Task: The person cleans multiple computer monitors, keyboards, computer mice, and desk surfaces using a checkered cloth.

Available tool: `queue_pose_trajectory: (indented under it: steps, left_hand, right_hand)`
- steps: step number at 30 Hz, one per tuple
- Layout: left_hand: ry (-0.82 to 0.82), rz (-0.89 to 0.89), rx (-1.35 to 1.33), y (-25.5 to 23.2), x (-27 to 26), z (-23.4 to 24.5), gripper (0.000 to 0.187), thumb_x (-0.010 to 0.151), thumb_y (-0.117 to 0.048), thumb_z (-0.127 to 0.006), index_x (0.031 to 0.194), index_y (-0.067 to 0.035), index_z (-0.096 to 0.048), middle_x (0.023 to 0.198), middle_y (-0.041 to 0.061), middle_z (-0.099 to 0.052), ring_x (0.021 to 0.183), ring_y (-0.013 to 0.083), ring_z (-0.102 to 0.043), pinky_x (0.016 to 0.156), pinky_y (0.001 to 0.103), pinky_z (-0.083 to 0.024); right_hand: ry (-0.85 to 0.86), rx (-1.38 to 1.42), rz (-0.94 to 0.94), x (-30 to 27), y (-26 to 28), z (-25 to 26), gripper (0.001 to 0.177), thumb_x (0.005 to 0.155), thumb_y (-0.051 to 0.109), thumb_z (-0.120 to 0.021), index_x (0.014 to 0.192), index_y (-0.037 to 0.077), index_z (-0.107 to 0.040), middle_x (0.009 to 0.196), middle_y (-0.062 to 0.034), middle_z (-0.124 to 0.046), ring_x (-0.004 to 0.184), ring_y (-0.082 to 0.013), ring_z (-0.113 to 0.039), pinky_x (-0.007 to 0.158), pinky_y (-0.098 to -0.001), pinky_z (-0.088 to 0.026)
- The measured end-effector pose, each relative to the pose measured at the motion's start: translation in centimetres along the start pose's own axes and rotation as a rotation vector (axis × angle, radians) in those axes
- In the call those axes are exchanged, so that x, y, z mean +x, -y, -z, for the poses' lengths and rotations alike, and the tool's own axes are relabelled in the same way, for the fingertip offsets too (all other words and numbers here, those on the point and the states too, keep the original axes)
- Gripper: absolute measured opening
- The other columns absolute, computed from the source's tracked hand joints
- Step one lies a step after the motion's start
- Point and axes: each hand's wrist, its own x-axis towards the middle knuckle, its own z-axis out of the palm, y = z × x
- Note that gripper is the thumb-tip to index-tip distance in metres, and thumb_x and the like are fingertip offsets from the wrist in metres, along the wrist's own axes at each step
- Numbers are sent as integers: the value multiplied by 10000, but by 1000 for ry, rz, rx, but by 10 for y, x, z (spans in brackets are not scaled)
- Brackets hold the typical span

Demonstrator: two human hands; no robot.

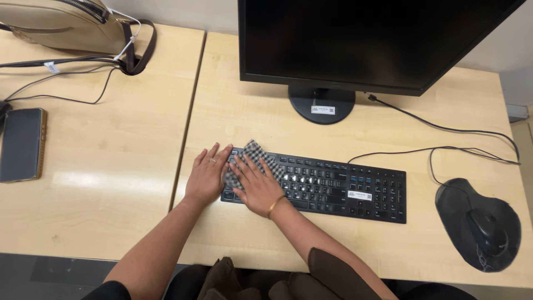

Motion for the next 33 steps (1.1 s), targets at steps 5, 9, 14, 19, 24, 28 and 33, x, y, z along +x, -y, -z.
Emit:
queue_pose_trajectory:
  steps: [5,9,14,19,24,28,33]
  left_hand:
    - [11,9,37,-6,0,4,494,1053,-277,-375,1530,-149,-403,1436,95,-579,1467,261,-377,1211,457,-217]
    - [10,5,39,-6,0,7,503,1050,-299,-354,1531,-157,-401,1452,90,-570,1466,254,-377,1215,448,-218]
    - [45,31,35,-8,0,9,498,1067,-310,-331,1538,-159,-389,1456,90,-555,1474,249,-352,1218,452,-197]
    - [50,34,34,-9,2,11,510,1058,-308,-319,1540,-157,-383,1470,80,-547,1483,242,-338,1220,444,-191]
    - [39,25,22,-8,0,10,505,1054,-298,-327,1535,-158,-392,1477,70,-548,1480,246,-345,1222,449,-190]
    - [16,24,10,-6,1,8,493,1052,-311,-345,1517,-162,-407,1474,75,-557,1472,247,-361,1218,451,-200]
    - [-9,4,23,-6,0,6,496,1052,-300,-365,1521,-149,-412,1463,95,-567,1467,260,-374,1211,454,-219]
  right_hand:
    - [59,179,-309,-64,-32,26,606,985,375,-485,1542,168,-368,1629,-51,-283,1527,-217,-213,1241,-460,-126]
    - [-167,283,-876,-151,-100,25,629,873,265,-624,1467,120,-475,1593,-86,-433,1448,-272,-403,1204,-425,-294]
    - [-349,21,-904,-238,-184,-7,581,1077,340,-357,1453,-95,-439,1603,-239,-389,1538,-359,-304,1237,-499,-151]
    - [-757,124,-816,-209,-158,20,525,1127,311,-245,1453,-33,-469,1677,-200,-357,1569,-338,-320,1318,-505,-128]
    - [-108,20,-524,-136,-80,11,709,1044,537,-250,1571,69,-325,1657,-139,-252,1529,-309,-218,1245,-505,-98]
    - [-105,-114,-412,-140,-61,1,902,966,723,-180,1586,69,-203,1666,-134,-153,1540,-255,-105,1232,-450,-66]
    - [100,-121,-608,-99,-51,-14,876,1023,655,-117,1583,-20,-126,1679,-192,-55,1548,-315,-35,1240,-446,-54]
